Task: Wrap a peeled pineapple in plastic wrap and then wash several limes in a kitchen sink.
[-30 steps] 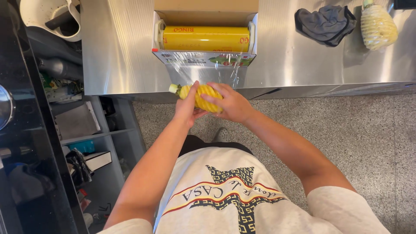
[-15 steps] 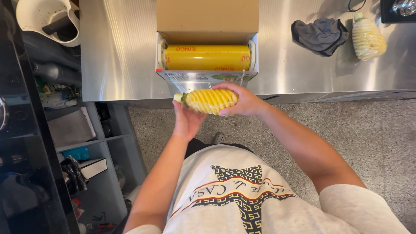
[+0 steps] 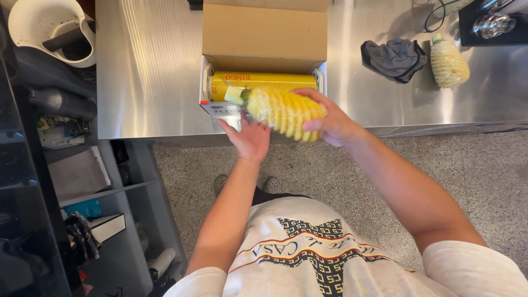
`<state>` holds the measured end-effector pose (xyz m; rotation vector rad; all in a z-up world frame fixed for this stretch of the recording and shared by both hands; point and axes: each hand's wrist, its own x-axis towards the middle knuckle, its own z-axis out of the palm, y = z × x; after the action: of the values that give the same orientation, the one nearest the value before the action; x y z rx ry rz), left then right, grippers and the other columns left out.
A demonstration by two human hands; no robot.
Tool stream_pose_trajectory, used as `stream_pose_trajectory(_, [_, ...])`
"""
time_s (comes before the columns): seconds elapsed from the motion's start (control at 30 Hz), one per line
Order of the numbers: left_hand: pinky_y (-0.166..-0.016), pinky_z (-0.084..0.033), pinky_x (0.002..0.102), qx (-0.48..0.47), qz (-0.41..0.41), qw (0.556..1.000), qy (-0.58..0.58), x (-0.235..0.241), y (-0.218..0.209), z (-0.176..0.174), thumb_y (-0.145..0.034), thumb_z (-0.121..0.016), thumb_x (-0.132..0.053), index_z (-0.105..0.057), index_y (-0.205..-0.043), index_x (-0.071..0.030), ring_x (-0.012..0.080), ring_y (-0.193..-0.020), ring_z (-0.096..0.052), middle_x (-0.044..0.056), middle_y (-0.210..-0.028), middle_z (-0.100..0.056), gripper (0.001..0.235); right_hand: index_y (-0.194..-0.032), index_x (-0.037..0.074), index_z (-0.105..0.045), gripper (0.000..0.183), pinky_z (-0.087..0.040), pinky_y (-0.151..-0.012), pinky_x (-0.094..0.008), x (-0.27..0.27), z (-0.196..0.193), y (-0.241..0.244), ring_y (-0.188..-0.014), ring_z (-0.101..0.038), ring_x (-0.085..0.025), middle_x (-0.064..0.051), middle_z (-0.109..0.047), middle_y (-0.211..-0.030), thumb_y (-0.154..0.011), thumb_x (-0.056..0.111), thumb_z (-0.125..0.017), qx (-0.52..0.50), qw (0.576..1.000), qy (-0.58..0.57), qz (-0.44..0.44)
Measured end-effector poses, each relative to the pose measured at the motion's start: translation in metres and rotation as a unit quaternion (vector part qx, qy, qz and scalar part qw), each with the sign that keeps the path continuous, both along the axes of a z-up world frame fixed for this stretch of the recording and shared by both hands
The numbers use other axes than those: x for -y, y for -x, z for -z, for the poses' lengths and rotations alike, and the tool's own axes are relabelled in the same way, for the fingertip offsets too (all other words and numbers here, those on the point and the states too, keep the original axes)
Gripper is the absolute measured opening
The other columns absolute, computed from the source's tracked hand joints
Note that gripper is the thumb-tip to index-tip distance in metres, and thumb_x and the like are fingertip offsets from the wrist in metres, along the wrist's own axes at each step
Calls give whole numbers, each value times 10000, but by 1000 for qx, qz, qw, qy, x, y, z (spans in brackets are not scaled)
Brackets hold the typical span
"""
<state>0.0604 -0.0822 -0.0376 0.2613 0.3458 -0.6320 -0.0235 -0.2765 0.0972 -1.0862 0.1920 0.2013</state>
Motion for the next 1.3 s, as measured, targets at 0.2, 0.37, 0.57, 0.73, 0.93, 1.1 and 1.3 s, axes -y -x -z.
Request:
stream_pose_trajectory(0.2, [-1250, -133, 575, -13, -23, 1000, 0, 8, 2, -6, -714, -486, -910, -10, -1638, -300, 471, -1552, -153, 218, -1697, -51, 1206, -1505, 55, -436, 868, -523, -1068, -420, 5, -39, 2, -1256, -627, -248, -121, -595, -1374, -738, 113, -839, 19, 1000, -4, -4])
stream_pose_trajectory(0.37, [-1208, -115, 585, 15, -23, 998, -51, 17, -2, -6, -763, -474, -871, -31, -1646, -303, 403, -1527, -166, 211, -1678, -67, 1139, -1504, 75, -426, 881, -585, -857, -438, 2, -59, 0, -1140, -658, -265, -129, -601, -1326, -725, 130, -834, -21, 1000, 6, -14])
stream_pose_trajectory(0.57, [-1195, -331, 511, 78, -30, 965, -247, 13, -18, 48, -847, -729, -409, -126, -1545, -143, 417, -1406, -447, 282, -1566, -326, 959, -1532, 60, -429, 829, -622, -843, -396, 24, -78, -30, -1147, -682, -276, -139, -620, -1347, -813, 213, -813, 16, 1000, 9, -3])
stream_pose_trajectory(0.73, [-1199, -401, 444, 520, -164, 545, -636, -32, -98, -70, -854, -807, -26, -348, -1502, 37, 390, -1372, -495, 253, -1511, -419, 796, -1532, 88, -431, 796, -611, -675, -358, 41, -92, -56, -1056, -715, -286, -128, -640, -1310, -849, 285, -788, 41, 999, 14, 10])
stream_pose_trajectory(0.93, [-956, -513, 364, 727, 203, 453, -476, -29, -200, -130, -824, -836, -135, -667, -1221, -46, 261, -1071, -645, 139, -1148, -708, 440, -1517, 66, -440, 790, -607, -649, -363, 45, -94, -69, -1037, -720, -289, -136, -654, -1288, -850, 294, -795, 40, 999, 11, 28])
stream_pose_trajectory(1.1, [-731, -574, 282, 703, 361, 472, -390, -32, -235, -145, -850, -809, -159, -785, -962, -65, 131, -761, -727, 48, -832, -777, 148, -1548, 45, -444, 827, -595, -606, -350, 46, -105, -78, -958, -734, -324, -170, -668, -1242, -846, 309, -792, 43, 998, 6, 34])
stream_pose_trajectory(1.3, [-713, -570, 277, 757, 292, 472, -345, -33, -256, -165, -856, -821, -143, -802, -939, -71, 148, -734, -728, 65, -831, -774, 112, -1547, 16, -422, 867, -615, -611, -350, 48, -121, -87, -982, -733, -311, -165, -662, -1268, -816, 303, -790, 38, 995, 35, 90])
